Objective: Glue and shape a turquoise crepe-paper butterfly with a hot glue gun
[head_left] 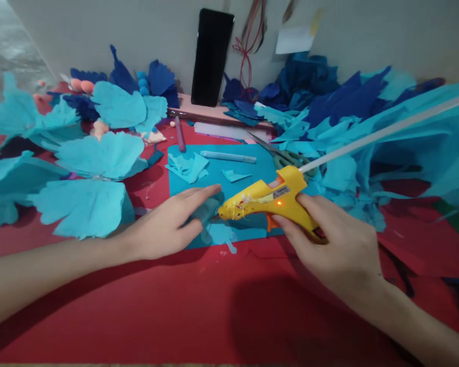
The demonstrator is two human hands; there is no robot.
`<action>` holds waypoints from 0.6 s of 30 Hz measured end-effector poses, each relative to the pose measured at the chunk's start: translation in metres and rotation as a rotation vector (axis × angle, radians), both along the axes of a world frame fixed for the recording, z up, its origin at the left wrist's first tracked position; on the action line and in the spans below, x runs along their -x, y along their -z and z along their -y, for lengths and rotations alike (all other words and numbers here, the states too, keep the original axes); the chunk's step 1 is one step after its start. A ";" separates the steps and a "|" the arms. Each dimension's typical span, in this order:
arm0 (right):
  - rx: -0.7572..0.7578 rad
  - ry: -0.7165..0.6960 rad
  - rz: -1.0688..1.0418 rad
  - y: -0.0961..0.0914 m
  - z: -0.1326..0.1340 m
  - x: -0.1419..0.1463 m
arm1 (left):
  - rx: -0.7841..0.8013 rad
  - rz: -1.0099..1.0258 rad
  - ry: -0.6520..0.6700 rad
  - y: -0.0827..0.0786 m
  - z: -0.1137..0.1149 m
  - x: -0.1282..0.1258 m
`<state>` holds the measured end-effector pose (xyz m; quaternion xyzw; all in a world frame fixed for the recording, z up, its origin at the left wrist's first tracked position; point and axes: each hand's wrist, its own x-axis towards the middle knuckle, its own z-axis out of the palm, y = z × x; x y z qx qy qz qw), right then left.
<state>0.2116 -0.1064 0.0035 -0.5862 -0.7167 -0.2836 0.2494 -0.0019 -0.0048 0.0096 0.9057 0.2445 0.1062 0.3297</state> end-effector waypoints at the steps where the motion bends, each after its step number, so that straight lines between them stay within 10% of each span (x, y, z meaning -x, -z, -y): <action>1: -0.006 0.003 0.002 -0.001 0.000 0.000 | -0.002 -0.003 0.001 -0.001 0.000 0.000; 18: -0.042 0.043 -0.043 -0.003 0.005 -0.004 | -0.029 0.107 -0.104 -0.035 0.010 -0.006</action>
